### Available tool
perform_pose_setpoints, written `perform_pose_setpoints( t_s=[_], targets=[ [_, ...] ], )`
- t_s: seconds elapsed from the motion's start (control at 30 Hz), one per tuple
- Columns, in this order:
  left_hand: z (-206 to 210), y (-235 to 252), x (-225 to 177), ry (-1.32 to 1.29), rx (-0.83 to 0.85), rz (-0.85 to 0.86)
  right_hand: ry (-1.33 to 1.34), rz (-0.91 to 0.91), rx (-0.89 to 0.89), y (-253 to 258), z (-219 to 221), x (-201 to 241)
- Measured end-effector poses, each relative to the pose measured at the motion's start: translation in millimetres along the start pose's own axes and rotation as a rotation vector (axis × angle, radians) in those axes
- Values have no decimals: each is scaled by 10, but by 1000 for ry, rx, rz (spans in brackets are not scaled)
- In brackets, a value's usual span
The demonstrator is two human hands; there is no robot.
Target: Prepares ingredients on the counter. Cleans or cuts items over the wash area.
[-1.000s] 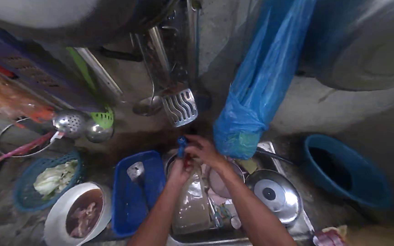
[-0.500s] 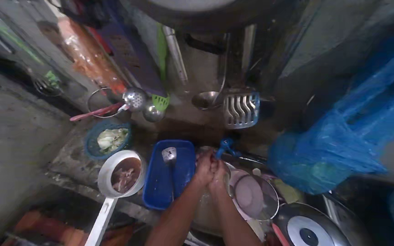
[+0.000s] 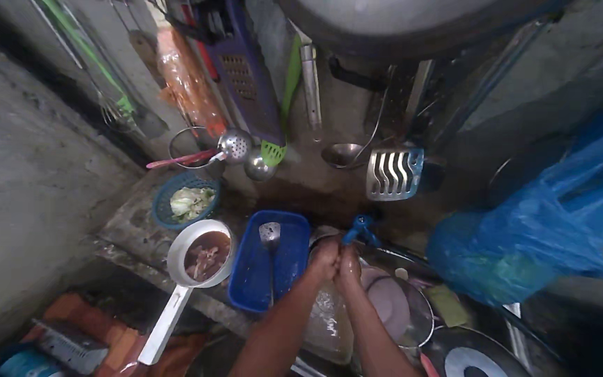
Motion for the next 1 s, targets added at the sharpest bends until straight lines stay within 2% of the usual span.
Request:
perform_pose_setpoints(
  t_s=[0.07,0.1,0.17,0.23,0.33,0.4,0.43,0.53,0.67,0.7,0.77,0.83,1.0],
  targets=[
    [-47,-48,-43,135,-70,188,-360,-171,30,-144,-85,133],
    [-27,-62,-51,184,-59,218,-486,-280,34,-166,-153,184],
    [-12,-78,-31,204,-11,153,-574,-481,-4,-259,-343,337],
    [-22,-101,23,218,137,123,-567,-657,-53,-439,-489,588],
    [11,-278,133,926,516,158,-666,-952,-42,-664,-514,982],
    [80,-461,184,1221,621,145,-740,-1103,91,-626,-483,1191],
    [99,-552,164,1233,649,174,-766,-1117,208,-560,-464,1277],
    [42,-834,89,1019,715,272,-739,-1054,523,-438,-405,1505],
    [-227,-1245,107,663,682,179,-708,-902,720,-368,-361,1630],
    [-294,-1328,153,614,657,152,-724,-888,745,-314,-353,1618],
    [-380,-1450,211,727,669,149,-772,-852,756,-253,-313,1627],
    [-437,-1523,244,756,646,198,-844,-891,735,-144,-283,1632],
    [-850,-1764,36,540,494,284,-1106,-889,605,-143,-68,1643]
  ],
)
Point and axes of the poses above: each hand's wrist, its own y-axis towards the middle knuckle, its own z-axis out of the palm, x = y × z, the point moved 5 cm from there along y, towards the middle knuckle, and after that the axes turned 4 degrees about z, right-handed, at the moved point
